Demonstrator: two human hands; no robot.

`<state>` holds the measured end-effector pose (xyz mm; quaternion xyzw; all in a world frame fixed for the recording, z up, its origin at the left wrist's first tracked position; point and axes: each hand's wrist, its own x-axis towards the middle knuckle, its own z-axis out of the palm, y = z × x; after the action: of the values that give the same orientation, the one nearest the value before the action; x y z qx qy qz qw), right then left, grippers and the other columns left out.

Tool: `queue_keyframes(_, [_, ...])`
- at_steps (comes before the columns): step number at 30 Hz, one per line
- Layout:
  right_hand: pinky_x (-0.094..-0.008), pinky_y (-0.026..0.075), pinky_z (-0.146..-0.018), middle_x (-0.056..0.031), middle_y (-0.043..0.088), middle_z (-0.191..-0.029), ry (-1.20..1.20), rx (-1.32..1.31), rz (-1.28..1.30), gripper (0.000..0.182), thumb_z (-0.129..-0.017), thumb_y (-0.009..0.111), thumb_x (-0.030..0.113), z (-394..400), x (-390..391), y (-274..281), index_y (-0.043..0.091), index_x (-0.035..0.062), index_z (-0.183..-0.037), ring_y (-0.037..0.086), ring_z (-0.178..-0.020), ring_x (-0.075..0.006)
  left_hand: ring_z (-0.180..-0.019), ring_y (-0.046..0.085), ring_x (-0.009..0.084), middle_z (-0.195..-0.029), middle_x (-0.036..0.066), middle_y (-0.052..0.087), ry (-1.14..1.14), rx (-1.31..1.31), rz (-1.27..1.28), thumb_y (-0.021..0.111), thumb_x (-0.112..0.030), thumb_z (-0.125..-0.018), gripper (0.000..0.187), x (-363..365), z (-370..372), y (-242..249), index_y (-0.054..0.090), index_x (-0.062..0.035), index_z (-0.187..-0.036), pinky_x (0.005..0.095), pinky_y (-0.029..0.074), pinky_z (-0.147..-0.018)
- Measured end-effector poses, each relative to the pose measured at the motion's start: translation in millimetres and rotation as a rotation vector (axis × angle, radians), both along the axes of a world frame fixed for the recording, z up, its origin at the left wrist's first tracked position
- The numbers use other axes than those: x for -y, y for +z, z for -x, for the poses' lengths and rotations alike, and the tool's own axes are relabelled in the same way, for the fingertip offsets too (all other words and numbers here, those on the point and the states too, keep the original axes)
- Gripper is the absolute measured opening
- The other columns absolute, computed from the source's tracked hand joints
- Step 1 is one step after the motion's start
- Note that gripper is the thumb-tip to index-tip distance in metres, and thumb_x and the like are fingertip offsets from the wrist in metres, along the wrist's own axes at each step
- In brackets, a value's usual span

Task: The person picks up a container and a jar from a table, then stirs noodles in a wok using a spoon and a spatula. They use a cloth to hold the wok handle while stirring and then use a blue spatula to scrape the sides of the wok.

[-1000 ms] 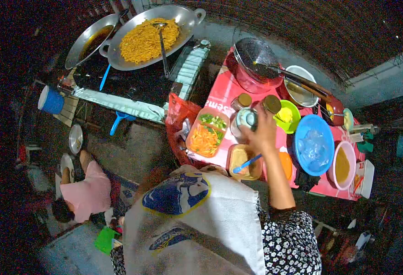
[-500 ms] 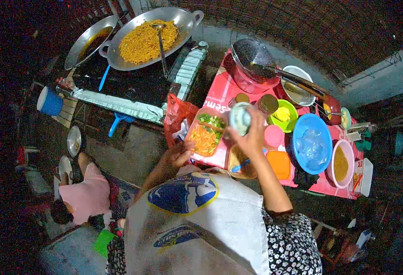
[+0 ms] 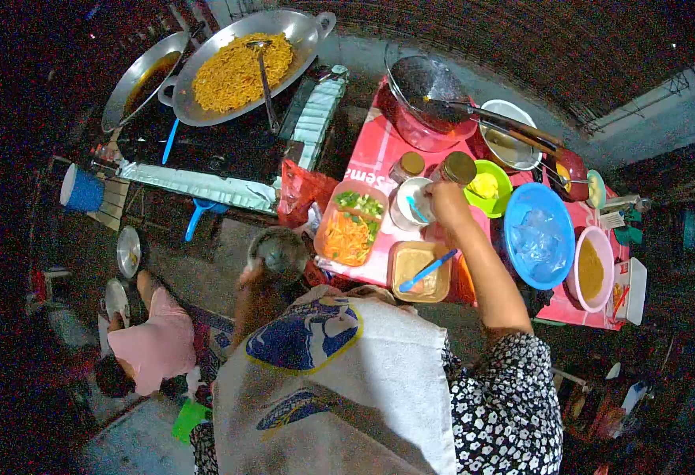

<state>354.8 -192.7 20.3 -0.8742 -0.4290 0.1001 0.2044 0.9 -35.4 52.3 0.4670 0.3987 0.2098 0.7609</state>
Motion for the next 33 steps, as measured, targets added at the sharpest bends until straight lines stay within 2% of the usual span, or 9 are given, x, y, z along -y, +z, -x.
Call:
queue_keyframes(4, [-0.0418, 0.048, -0.064, -0.019, 0.061, -0.078, 0.162, 0.158, 0.263, 0.015, -0.072, 0.055, 0.013, 0.6, -17.9, -11.1, 0.065, 0.0049, -0.079, 0.06, -0.07, -0.034, -0.089, 0.055, 0.0156, -0.098, 0.009, 0.056, 0.144, 0.142, 0.2, 0.049, -0.025, -0.087, 0.032, 1.2, 12.7, -14.0, 0.048, -0.0011, -0.109, 0.03, 0.045, -0.075])
queue_keyframes(6, [-0.0427, 0.048, -0.065, -0.0177, 0.062, -0.078, 0.092, 0.157, 0.377, 0.019, -0.075, 0.053, 0.024, 4.2, -26.4, -11.6, 0.065, 0.0102, -0.081, 0.061, -0.073, -0.0334, -0.087, 0.055, 0.0158, -0.098, 0.008, 0.056, -0.026, -0.227, -0.592, 0.052, -0.028, -0.086, 0.034, 6.0, 19.1, -19.2, 0.049, -0.0024, -0.108, 0.0294, 0.045, -0.073])
queue_keyframes(7, [-0.0427, 0.048, -0.065, -0.0177, 0.062, -0.078, 0.102, 0.162, 0.373, 0.019, -0.075, 0.053, 0.024, 2.4, -25.7, -15.0, 0.065, 0.0102, -0.081, 0.061, -0.073, -0.0334, -0.087, 0.055, 0.0158, -0.098, 0.008, 0.056, -0.015, -0.228, -0.594, 0.052, -0.028, -0.086, 0.034, 6.8, 21.2, -25.6, 0.049, -0.0024, -0.108, 0.0294, 0.045, -0.073])
queue_keyframes(9, [-0.0433, 0.048, -0.066, -0.0175, 0.062, -0.079, 0.117, 0.23, 0.361, 0.018, -0.076, 0.053, 0.023, 2.6, -26.2, -20.1, 0.066, 0.013, -0.083, 0.061, -0.073, -0.0336, -0.086, 0.054, 0.0153, -0.097, 0.007, 0.056, -0.092, -0.553, -0.406, 0.055, -0.03, -0.084, 0.036, 1.8, 24.9, -35.9, 0.05, -0.0029, -0.107, 0.028, 0.045, -0.072])
queue_keyframes(10, [-0.0435, 0.048, -0.066, -0.0182, 0.062, -0.079, 0.089, 0.197, 0.316, 0.018, -0.076, 0.052, 0.021, -2.7, -25.1, -34.1, 0.066, 0.0126, -0.083, 0.061, -0.072, -0.0338, -0.085, 0.054, 0.0146, -0.094, 0.006, 0.057, 0.205, -0.031, 0.186, 0.055, -0.031, -0.084, 0.035, 7.4, 15.7, -28.8, 0.051, -0.0025, -0.105, 0.0269, 0.044, -0.072])
queue_keyframes(13, [-0.0431, 0.049, -0.066, -0.0195, 0.061, -0.08, 0.057, 0.178, 0.29, 0.02, -0.077, 0.047, 0.017, -5.4, -23.5, -41.5, 0.065, 0.0081, -0.08, 0.061, -0.072, -0.0332, -0.083, 0.054, 0.0144, -0.094, 0.006, 0.057, 0.238, 0.11, 0.332, 0.053, -0.03, -0.086, 0.035, 11.1, 3.9, -14.2, 0.051, -0.0012, -0.106, 0.026, 0.043, -0.072])
queue_keyframes(23, [-0.0419, 0.05, -0.061, -0.0177, 0.062, -0.078, 0.138, 0.305, 0.397, 0.017, -0.075, 0.049, 0.012, 1.0, -27.4, -22.9, 0.065, 0.0073, -0.079, 0.062, -0.069, -0.0315, -0.085, 0.055, 0.0126, -0.097, 0.006, 0.058, 0.2, 0.035, 0.128, 0.05, -0.027, -0.088, 0.033, 5.2, -1.8, 10.8, 0.051, -0.0014, -0.11, 0.0271, 0.044, -0.076])
queue_keyframes(31, [-0.023, 0.042, -0.052, -0.0022, 0.058, -0.065, -0.123, -0.809, -0.175, 0.004, -0.071, 0.058, 0.003, -17.9, -23.6, 79.6, 0.061, 0.0017, -0.073, 0.052, -0.055, -0.0094, -0.083, 0.054, 0.01, -0.096, 0.004, 0.058, 0.268, 0.057, 0.132, 0.051, -0.028, -0.087, 0.035, -16.7, 19.1, -5.8, 0.051, -0.0014, -0.11, 0.0249, 0.043, -0.071])
queue_keyframes(33, [-0.023, 0.042, -0.055, -0.0027, 0.058, -0.068, 0.041, -0.695, -0.322, 0.004, -0.074, 0.056, 0.003, -21.9, -52.3, 122.7, 0.06, 0.0026, -0.074, 0.052, -0.058, -0.0093, -0.082, 0.053, 0.0092, -0.095, 0.003, 0.058, 0.296, 0.046, 0.143, 0.051, -0.029, -0.087, 0.036, -27.0, 24.9, -8.8, 0.051, -0.0013, -0.11, 0.024, 0.042, -0.069])
